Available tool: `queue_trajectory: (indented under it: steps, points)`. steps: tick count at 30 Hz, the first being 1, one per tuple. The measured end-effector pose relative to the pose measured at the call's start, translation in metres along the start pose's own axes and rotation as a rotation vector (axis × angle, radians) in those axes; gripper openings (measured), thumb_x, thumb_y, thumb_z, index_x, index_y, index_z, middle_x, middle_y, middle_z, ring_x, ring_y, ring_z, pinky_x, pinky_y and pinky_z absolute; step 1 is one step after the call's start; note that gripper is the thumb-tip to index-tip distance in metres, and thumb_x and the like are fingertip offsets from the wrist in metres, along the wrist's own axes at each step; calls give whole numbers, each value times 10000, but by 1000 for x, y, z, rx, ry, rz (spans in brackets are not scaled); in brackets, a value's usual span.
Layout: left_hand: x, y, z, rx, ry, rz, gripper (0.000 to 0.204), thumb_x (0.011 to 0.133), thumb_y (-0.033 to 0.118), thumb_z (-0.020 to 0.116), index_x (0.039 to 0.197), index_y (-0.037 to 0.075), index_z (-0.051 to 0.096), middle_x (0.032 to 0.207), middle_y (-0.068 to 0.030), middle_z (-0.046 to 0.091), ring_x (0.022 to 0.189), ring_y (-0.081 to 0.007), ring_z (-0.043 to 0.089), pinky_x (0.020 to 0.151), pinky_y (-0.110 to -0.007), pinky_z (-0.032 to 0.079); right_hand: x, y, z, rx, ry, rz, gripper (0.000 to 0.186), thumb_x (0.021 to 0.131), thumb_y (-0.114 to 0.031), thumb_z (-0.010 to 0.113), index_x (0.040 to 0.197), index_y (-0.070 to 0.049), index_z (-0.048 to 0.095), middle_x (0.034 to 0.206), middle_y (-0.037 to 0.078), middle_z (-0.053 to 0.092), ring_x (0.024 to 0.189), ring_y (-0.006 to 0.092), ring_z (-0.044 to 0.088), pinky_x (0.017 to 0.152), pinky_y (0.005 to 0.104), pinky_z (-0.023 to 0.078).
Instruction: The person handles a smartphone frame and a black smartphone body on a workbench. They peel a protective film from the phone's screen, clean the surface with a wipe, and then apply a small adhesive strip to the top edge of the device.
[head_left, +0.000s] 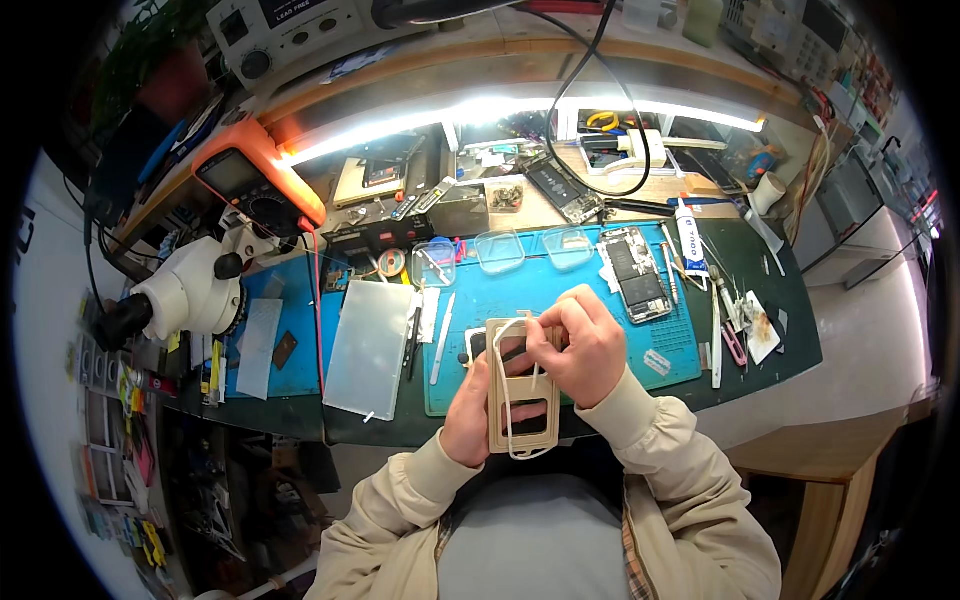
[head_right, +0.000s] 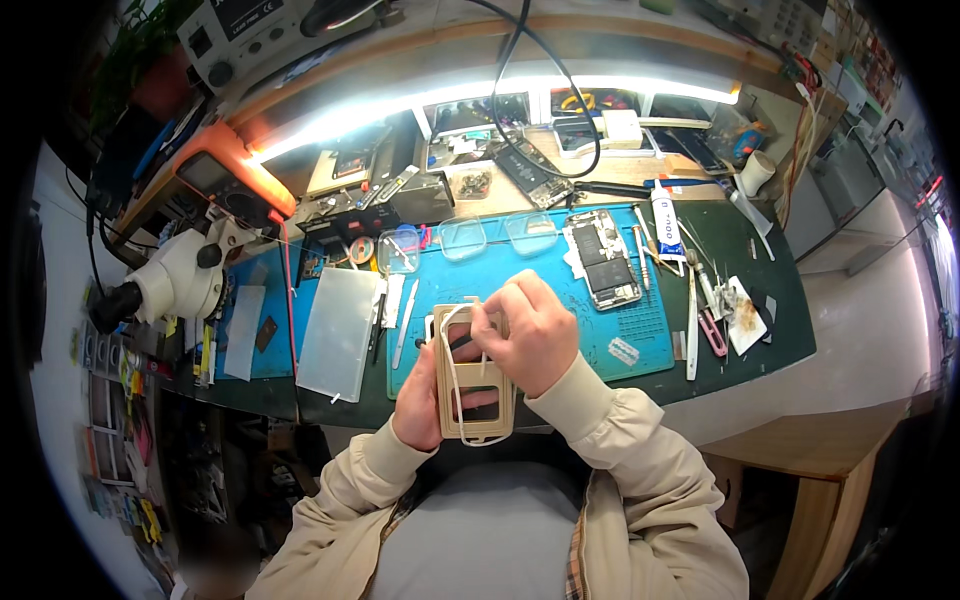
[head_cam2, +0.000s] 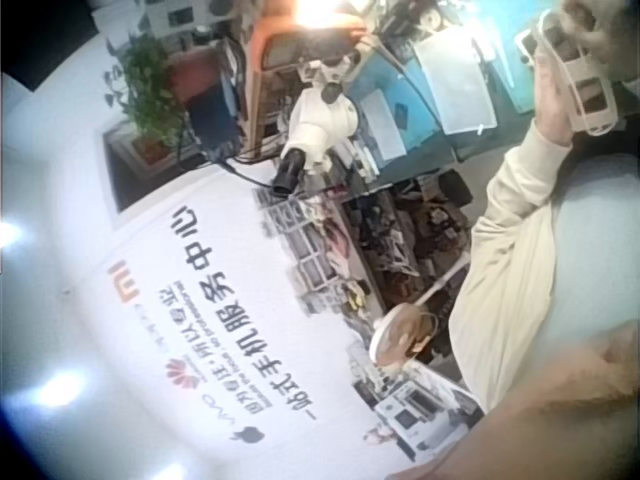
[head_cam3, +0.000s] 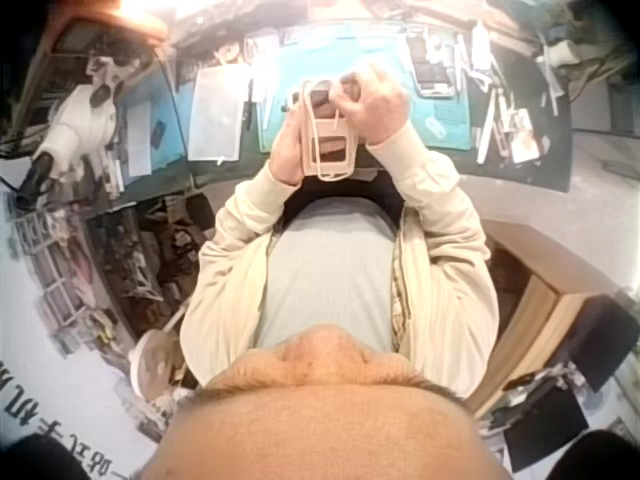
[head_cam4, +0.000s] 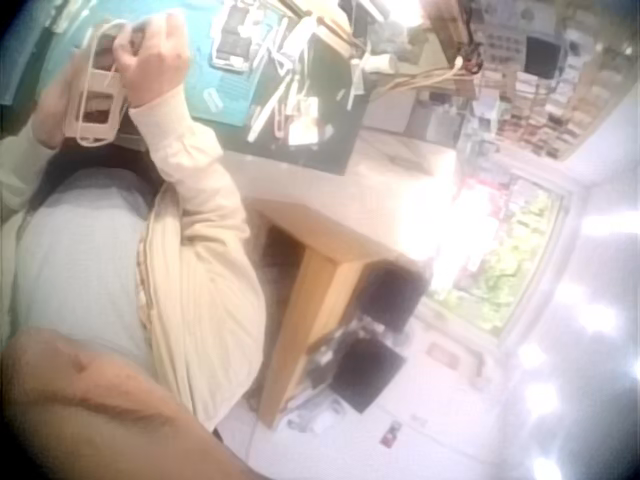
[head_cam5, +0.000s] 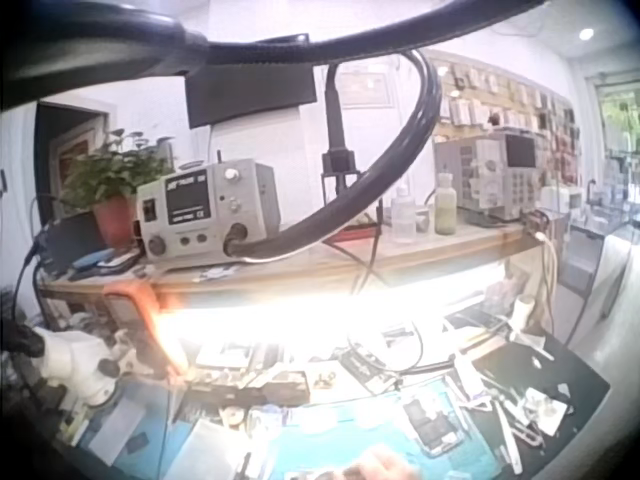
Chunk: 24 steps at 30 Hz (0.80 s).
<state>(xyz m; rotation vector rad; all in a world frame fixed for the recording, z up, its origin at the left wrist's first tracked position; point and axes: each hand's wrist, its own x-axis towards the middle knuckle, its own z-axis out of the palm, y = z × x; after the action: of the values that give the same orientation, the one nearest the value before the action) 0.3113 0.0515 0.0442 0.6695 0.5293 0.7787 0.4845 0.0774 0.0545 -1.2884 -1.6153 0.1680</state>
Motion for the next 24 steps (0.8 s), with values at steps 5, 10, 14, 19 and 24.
queue_trajectory:
  steps: [5,10,14,19,24]
  points:
    - [2,-10,-6,178,123,185,466,1066,220,396,1488,64,272,1451,-144,442,1299,-280,512,1037,-459,493,-2,-3,7,-65,17,-134,189,705,-73,786,762,-72,606,834,63,574,758,258,560,629,358,485]
    - [4,-8,-7,136,88,253,400,1070,191,385,1440,50,327,1427,-140,465,1270,-273,535,1044,-415,469,-3,-5,5,-61,27,-154,187,713,-70,781,779,-75,607,878,87,571,781,271,549,666,367,479]
    - [4,-8,-11,128,86,269,404,1073,193,372,1439,31,326,1417,-162,482,1250,-283,552,1043,-415,470,-6,-6,6,-44,17,-155,184,721,-67,775,784,-74,602,901,89,571,783,273,552,665,372,482]
    - [1,6,0,46,76,213,446,1087,315,318,1436,41,353,1433,-167,479,1256,-301,548,1055,-433,460,-8,-8,1,38,22,-126,184,735,-62,770,780,-68,591,951,83,591,823,272,579,682,364,509]
    - [3,11,3,28,69,207,479,1089,353,302,1407,1,367,1402,-192,495,1258,-311,549,1060,-435,460,-9,-8,-4,14,-8,-154,176,743,-57,769,787,-60,599,980,78,599,829,268,586,689,362,512]
